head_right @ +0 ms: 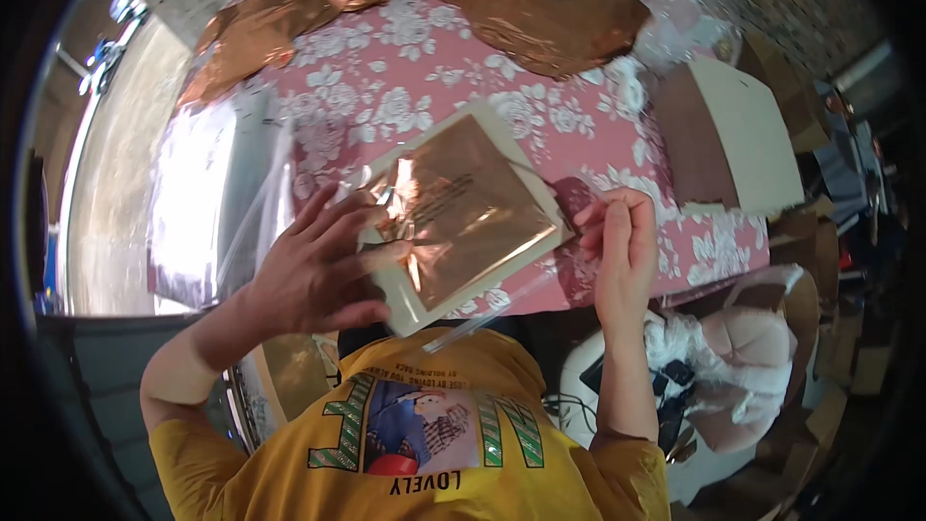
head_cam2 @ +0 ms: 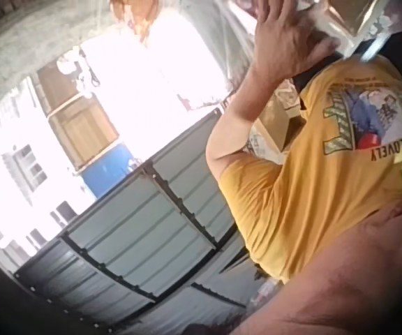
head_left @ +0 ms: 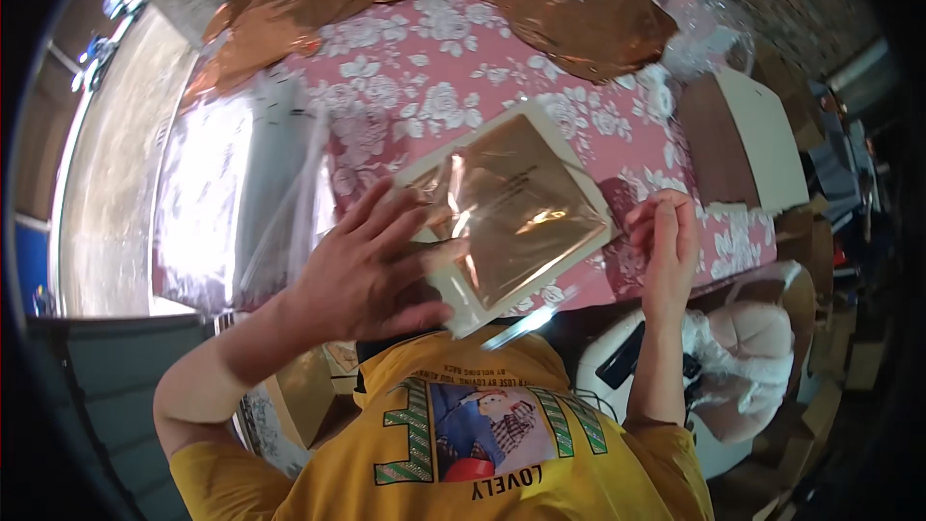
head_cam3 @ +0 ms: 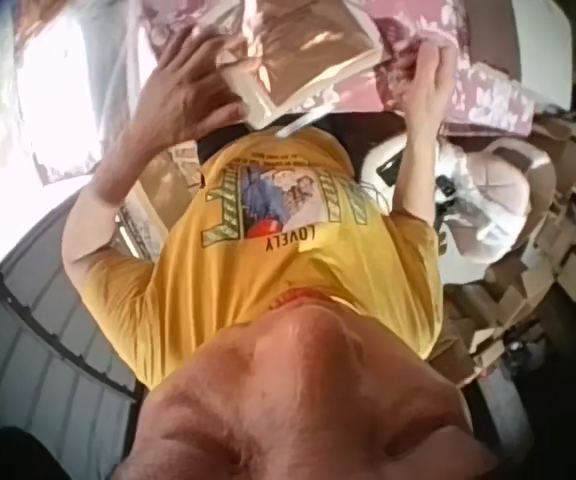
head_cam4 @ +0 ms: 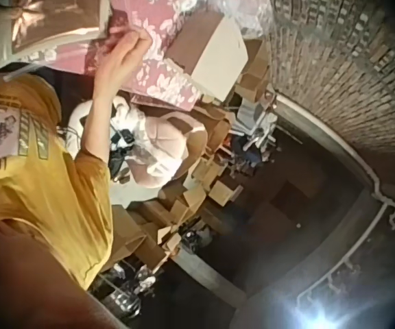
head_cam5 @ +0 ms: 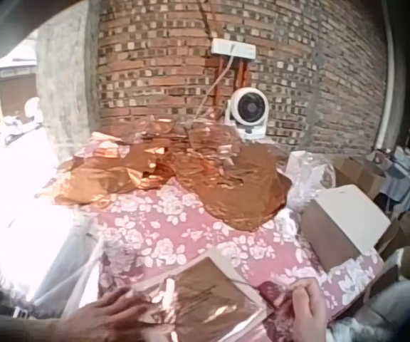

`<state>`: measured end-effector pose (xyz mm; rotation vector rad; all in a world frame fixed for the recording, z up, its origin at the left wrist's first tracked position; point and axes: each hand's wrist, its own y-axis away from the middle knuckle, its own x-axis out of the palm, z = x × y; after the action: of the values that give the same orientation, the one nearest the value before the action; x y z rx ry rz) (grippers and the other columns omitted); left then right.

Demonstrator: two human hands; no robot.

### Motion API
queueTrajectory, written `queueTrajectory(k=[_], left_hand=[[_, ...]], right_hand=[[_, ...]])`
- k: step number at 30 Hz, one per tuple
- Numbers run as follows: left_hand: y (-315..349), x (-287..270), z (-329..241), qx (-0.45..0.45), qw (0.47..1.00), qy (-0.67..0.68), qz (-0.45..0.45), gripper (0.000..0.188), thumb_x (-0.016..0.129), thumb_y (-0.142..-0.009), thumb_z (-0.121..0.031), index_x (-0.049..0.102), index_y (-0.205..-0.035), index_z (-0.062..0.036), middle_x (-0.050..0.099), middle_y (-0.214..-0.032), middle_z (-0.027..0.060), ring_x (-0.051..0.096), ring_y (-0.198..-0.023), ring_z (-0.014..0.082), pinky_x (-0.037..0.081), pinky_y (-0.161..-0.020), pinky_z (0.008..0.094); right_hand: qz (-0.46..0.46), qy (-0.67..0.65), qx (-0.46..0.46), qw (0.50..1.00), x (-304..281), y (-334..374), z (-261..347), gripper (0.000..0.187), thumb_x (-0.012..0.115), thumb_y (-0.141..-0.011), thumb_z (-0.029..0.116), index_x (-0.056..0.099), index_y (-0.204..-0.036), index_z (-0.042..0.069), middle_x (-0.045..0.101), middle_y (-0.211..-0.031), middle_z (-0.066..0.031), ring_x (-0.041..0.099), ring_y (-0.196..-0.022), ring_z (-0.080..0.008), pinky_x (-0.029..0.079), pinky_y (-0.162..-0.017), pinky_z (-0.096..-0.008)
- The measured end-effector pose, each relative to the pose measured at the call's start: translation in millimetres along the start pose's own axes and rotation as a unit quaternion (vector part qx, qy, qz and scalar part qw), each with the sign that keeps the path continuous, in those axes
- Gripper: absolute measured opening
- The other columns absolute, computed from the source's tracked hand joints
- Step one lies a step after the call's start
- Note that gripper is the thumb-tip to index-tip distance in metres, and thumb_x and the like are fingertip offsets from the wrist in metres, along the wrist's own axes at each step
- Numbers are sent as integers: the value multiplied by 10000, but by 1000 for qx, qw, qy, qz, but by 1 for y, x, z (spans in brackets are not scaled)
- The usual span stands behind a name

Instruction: The person folds a plastic bag around a cardboard sheet and places it into a box, then folds a foil balloon around another cardboard sheet.

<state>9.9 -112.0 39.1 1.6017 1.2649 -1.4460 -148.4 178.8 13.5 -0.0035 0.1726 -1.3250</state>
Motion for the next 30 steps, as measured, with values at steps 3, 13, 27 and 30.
queueTrajectory(k=[3,13,27,30], left_hand=[[2,9,-19,-35,998,3,-52,809,698,-798,-659,493,-1397,-156,492,-1341,214,458,-1338,398,155,-1189,626],[4,32,-49,-108,991,-37,-63,933,680,-823,-638,360,-1480,-57,318,-1543,295,297,-1457,464,78,-1182,659],[8,32,-49,-126,991,-33,-23,846,606,-862,-669,469,-1422,-50,321,-1546,283,293,-1465,432,130,-1212,571],[12,34,-48,-139,989,-36,-25,841,597,-866,-673,472,-1423,-56,321,-1552,271,295,-1466,425,134,-1212,567]], right_hand=[[-22,-2,-1,1000,-3,9,0,135,400,-1080,153,499,-1068,62,650,-840,-49,462,-610,-33,383,-568,-183],[6,143,-195,970,4,53,-18,108,403,-1044,48,453,-1120,-11,702,-1065,-183,653,-867,-197,520,-775,-321],[-71,434,-364,821,-12,73,-21,373,711,-716,-161,609,-1032,9,648,-803,-103,559,-595,-270,460,-538,-351],[-50,401,-339,850,-13,76,-18,298,681,-752,-118,624,-1018,5,642,-784,-101,563,-602,-258,447,-539,-330]])
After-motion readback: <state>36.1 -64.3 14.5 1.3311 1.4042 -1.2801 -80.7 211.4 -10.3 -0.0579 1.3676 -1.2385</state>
